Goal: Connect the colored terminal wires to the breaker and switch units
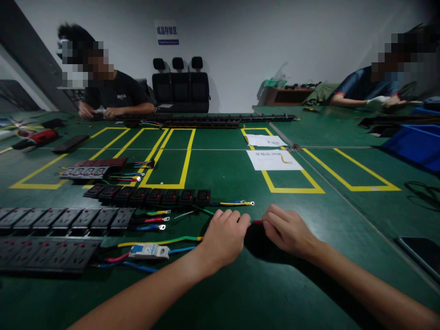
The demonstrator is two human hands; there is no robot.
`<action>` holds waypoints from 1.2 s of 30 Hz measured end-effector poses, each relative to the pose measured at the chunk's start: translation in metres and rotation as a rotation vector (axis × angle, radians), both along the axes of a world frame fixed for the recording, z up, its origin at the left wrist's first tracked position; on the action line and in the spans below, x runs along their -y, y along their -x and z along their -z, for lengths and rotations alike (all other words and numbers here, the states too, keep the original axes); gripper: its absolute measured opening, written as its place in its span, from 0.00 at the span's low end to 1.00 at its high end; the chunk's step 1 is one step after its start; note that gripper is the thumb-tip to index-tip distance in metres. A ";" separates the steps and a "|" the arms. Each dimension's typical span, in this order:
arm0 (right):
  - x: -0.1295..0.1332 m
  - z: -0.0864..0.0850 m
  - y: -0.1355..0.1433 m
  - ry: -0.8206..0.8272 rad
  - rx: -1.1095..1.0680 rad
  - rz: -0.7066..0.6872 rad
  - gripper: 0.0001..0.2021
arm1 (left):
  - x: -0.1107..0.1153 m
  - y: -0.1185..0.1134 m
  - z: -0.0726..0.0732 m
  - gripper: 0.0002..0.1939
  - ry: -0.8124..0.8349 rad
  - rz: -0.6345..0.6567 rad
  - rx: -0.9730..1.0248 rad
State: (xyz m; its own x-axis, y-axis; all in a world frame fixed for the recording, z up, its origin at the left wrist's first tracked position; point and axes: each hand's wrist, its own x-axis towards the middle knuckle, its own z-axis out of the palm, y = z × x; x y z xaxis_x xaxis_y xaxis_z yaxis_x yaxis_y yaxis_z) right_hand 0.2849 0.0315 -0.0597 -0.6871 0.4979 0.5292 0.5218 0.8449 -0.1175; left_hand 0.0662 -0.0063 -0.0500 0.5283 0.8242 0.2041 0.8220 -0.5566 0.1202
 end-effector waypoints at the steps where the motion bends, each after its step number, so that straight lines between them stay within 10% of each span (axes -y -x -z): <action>1: 0.001 0.000 0.000 -0.039 0.005 -0.005 0.13 | 0.000 0.000 0.001 0.08 0.001 0.002 -0.001; 16: -0.008 0.002 -0.004 0.317 -0.045 -0.014 0.14 | 0.001 -0.001 -0.002 0.09 0.007 -0.004 -0.007; 36: -0.009 0.006 -0.004 0.355 -0.068 -0.026 0.14 | 0.002 -0.001 -0.001 0.07 -0.024 -0.007 0.009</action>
